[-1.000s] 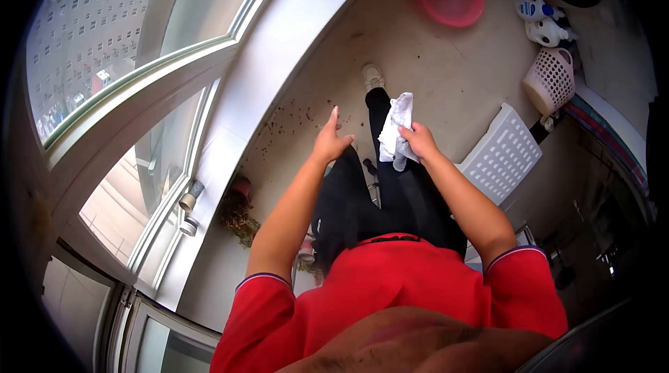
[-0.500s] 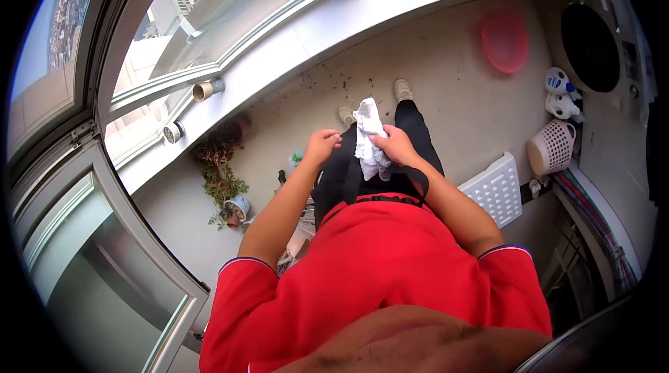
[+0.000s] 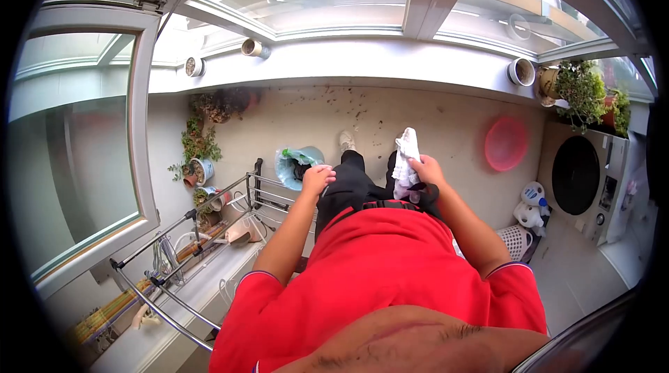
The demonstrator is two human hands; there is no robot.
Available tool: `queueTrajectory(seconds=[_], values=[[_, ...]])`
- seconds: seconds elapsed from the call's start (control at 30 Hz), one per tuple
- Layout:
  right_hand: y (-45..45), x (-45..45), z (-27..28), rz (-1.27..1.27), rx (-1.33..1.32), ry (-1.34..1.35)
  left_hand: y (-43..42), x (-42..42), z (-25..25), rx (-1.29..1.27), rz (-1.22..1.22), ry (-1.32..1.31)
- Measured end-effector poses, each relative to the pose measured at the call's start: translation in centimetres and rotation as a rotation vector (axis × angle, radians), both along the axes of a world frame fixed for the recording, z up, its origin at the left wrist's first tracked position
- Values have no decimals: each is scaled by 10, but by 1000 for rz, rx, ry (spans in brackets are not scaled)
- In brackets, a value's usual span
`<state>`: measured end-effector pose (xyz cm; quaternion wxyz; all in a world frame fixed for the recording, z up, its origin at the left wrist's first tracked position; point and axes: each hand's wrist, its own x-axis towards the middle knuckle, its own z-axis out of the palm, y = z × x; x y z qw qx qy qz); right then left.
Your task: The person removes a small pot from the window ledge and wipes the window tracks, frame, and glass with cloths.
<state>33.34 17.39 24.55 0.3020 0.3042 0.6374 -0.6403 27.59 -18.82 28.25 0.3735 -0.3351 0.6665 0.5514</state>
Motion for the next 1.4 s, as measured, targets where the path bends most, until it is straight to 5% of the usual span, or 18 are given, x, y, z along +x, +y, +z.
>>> queueTrajectory(seconds=[0.23, 0.33, 0.43, 0.57, 0.67, 0.83, 0.93, 1.07, 1.2, 1.3, 1.4], values=[[-3, -40, 26, 67, -163, 139, 56, -22, 46, 129, 80, 265], [-28, -88, 124, 378, -39, 289, 107, -42, 118, 224, 184, 404], [-59, -116, 163, 362, 52, 538, 114, -46, 110, 382, 31, 651], [-81, -134, 193, 411, 74, 544, 110, -55, 139, 401, 51, 627], [-95, -137, 189, 323, 135, 488, 99, -61, 136, 393, 61, 688], [-58, -212, 178, -315, 160, 516, 56, -55, 130, 236, 70, 358], [-17, -278, 190, -647, 76, 617, 14, -54, 114, 117, -95, 403], [-17, -310, 205, -493, 316, 760, -12, -99, 153, 163, 38, 487], [-107, -275, 216, -171, 244, 591, 14, -155, 176, 190, 4, 998], [-161, -245, 228, 163, 136, 532, 41, -189, 197, 70, -219, 1115], [-161, -237, 236, 376, 150, 543, 52, -204, 182, -64, -196, 1036]])
